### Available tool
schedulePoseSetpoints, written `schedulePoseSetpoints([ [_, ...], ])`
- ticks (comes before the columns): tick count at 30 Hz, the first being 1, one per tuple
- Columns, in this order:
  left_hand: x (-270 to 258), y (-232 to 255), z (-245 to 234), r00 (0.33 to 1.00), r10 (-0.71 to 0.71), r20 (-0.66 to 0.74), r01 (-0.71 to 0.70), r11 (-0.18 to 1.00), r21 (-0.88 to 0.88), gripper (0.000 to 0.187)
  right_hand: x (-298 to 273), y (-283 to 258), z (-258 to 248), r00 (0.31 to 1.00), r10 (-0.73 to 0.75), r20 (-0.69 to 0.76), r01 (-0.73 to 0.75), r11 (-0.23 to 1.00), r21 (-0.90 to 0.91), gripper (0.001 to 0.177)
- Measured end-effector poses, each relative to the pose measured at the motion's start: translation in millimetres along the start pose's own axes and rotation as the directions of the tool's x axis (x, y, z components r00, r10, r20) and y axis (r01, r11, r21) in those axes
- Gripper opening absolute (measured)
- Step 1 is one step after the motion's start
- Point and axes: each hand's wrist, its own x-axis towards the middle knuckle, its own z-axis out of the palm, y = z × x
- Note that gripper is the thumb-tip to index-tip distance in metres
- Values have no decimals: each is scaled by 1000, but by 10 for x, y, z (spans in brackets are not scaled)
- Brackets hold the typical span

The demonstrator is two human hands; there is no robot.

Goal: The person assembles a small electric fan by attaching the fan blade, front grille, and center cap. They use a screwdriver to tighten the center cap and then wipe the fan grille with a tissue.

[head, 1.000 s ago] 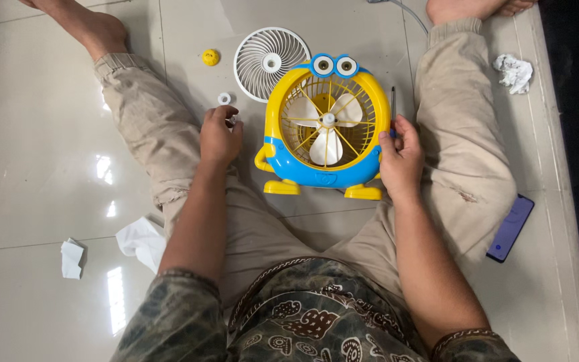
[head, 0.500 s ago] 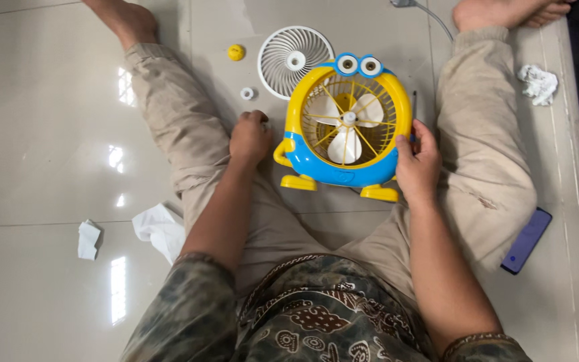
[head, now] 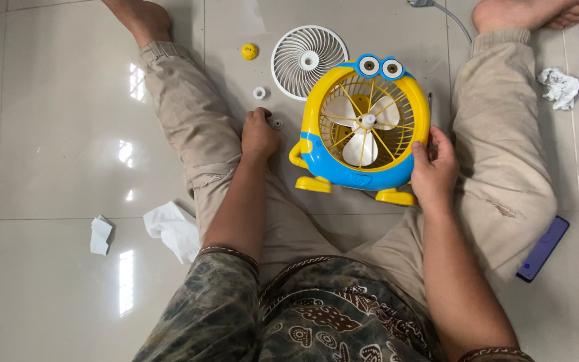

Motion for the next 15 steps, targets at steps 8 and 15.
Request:
schedulePoseSetpoints([
  [8,-1,42,38,999,53,-4,-53,998,23,36,-1,84,-39,999,-32,17,31,999,31,43],
  [15,17,-20,42,1000,28,-5,-28,999,39,37,31,136,10,999,-6,38,1,991,132,46],
])
